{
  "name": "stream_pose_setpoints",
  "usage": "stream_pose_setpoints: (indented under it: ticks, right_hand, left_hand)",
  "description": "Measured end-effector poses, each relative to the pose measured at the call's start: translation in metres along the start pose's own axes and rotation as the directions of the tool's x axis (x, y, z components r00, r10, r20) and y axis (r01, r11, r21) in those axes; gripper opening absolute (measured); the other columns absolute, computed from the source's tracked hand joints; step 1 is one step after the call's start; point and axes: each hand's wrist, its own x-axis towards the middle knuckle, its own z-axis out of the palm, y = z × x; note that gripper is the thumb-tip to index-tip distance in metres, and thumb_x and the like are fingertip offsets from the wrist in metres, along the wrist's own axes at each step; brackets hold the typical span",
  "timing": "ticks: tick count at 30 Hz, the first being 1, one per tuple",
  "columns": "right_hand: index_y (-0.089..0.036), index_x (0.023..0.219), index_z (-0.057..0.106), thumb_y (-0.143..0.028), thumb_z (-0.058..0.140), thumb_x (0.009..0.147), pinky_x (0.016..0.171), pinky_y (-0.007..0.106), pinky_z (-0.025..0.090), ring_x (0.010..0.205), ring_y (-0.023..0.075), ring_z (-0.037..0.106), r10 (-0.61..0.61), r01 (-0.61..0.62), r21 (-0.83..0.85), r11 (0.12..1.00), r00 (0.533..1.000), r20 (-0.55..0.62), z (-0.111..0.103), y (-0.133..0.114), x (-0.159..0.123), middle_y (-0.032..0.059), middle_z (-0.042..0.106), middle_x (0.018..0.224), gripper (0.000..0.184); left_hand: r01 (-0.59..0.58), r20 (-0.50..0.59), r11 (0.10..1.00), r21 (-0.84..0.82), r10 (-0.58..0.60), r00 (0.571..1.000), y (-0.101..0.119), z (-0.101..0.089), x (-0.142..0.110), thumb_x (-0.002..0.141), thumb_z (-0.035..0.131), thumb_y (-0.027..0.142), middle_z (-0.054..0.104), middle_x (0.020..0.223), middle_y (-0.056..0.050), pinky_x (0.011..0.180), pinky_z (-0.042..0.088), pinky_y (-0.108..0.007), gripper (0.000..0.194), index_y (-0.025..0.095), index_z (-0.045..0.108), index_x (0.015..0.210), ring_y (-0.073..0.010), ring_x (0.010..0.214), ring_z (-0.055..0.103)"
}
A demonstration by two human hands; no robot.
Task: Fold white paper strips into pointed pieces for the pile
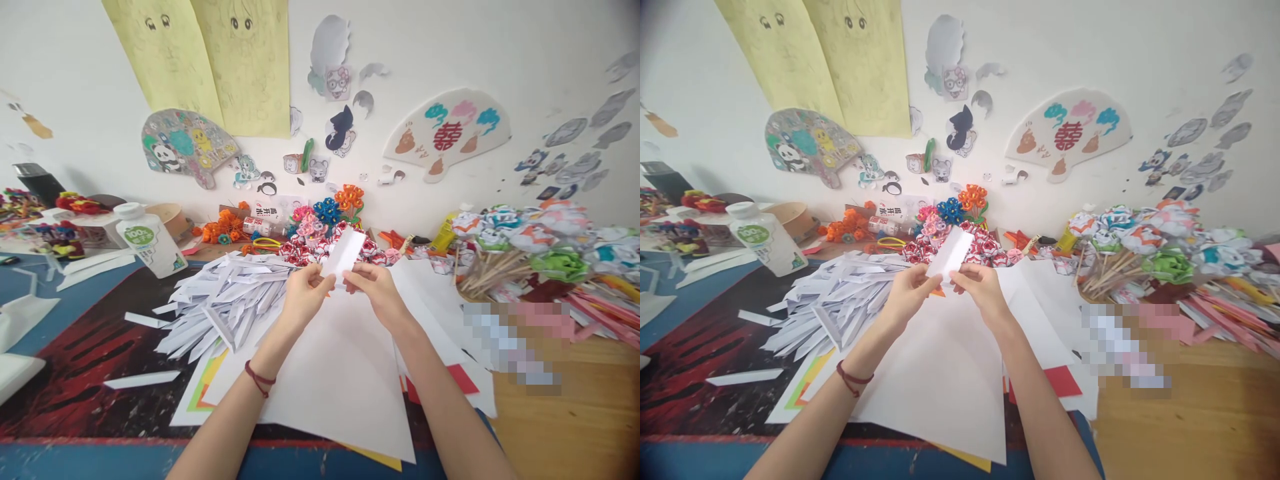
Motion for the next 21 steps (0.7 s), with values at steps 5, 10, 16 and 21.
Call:
stream_pose_setpoints:
  ticks: [5,10,16,21]
  right_hand:
    - [-0.015,0.074,0.068,-0.044,0.07,0.072,0.06,0.028,0.045,0.058,0.0134,0.055,-0.029,0.029,0.014,0.999,1.0,-0.011,0.006,0.001,-0.001,0.0026,0.063,0.065,0.028]
    - [-0.015,0.066,0.067,-0.043,0.072,0.07,0.055,0.028,0.042,0.052,0.0127,0.052,-0.06,0.057,-0.032,0.998,0.993,-0.104,-0.001,0.0,0.0,0.0024,0.062,0.06,0.028]
    - [-0.016,0.062,0.066,-0.041,0.075,0.067,0.053,0.028,0.042,0.05,0.0129,0.051,-0.071,0.06,-0.082,0.995,0.989,-0.132,-0.01,0.0,0.002,0.0017,0.061,0.055,0.027]
    - [-0.015,0.068,0.068,-0.039,0.073,0.07,0.058,0.028,0.046,0.056,0.0144,0.058,-0.073,0.066,-0.069,0.995,0.993,-0.095,-0.009,0.002,0.004,0.0026,0.064,0.061,0.025]
  left_hand:
    - [-0.006,0.064,0.992,0.13,-0.002,0.998,0.0,0.0,-0.002,0.08,0.058,0.038,0.066,0.064,-0.003,0.054,0.04,-0.024,0.025,0.014,0.063,0.074,-0.0163,0.061,0.062]
    - [-0.27,0.068,0.802,0.532,0.278,0.958,0.005,-0.005,-0.005,0.079,0.063,0.03,0.067,0.095,-0.004,0.065,0.043,-0.027,0.033,0.02,0.055,0.109,-0.0183,0.079,0.062]
    - [-0.569,0.391,0.216,0.793,0.535,0.749,0.006,-0.012,-0.007,0.092,0.041,0.013,0.062,0.102,-0.007,0.074,0.036,-0.032,0.026,0.021,0.05,0.114,-0.02,0.09,0.056]
    - [-0.614,0.486,0.026,0.789,0.586,0.649,0.006,-0.017,-0.007,0.095,0.035,0.011,0.061,0.091,-0.005,0.07,0.032,-0.033,0.023,0.019,0.056,0.098,-0.0172,0.08,0.051]
